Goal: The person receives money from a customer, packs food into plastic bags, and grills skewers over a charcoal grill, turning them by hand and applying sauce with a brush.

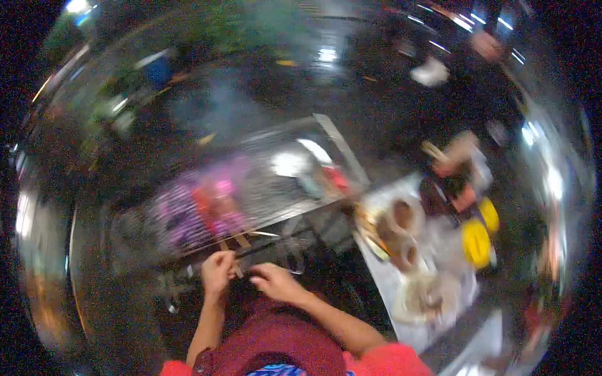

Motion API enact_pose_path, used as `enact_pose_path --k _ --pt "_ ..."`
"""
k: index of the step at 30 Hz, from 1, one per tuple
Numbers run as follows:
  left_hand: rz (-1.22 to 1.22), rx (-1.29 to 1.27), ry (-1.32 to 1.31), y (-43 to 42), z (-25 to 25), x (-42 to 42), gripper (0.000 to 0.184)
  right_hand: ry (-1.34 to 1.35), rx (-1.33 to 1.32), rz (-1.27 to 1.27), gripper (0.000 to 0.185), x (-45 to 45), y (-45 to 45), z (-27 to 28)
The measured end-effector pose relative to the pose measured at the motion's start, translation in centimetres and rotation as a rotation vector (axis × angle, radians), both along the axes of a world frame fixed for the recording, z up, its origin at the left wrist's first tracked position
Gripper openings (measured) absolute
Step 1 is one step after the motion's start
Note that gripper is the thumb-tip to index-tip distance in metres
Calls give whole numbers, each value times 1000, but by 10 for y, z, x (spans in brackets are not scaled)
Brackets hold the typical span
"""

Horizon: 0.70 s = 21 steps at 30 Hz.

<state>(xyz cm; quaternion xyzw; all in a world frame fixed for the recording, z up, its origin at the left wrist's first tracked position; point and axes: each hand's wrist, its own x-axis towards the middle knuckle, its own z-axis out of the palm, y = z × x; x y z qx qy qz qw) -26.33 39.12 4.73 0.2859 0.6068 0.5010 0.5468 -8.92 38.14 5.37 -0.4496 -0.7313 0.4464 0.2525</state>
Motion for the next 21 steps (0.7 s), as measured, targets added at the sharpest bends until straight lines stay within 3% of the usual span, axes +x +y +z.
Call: enact_pose_path --k 1,2,3,5,8,9,11,12,13,14,15,19,21 --pt "-18 25 -30 -2 18 22 12 55 30 -53 31 8 -5 1" --pt "-151 142 159 -3 11 35 13 110 60 -114 31 19 -9 2" --pt "-190 230 79 -4 18 61 13 154 -34 -214 28 32 -18 15" --pt "-404 199 -105 -12 26 103 10 239 162 -453 22 59 -39 9" --pt "-685 452 13 -29 29 186 8 218 190 -700 19 124 -85 9" --pt "-850 428 148 -36 35 212 5 220 207 -785 19 147 -105 4" --pt "-1114 456 114 -57 30 265 13 277 162 -1010 18 188 -153 9" --pt "-1208 407 79 -68 21 292 16 179 234 -1114 16 206 -181 -6" --pt "-1298 356 50 -78 8 317 21 146 77 -1207 12 222 -210 1" --pt "-1346 118 20 -84 -3 341 23 162 67 -1310 11 233 -238 0" --pt "-1382 100 103 -91 -15 367 21 153 65 -1412 12 241 -266 -7" --pt "-1438 917 505 -111 -31 470 16 109 -163 -1666 13 242 -355 -25" --pt "-1453 1449 435 -122 -34 522 16 152 -284 -1737 13 233 -380 -38"
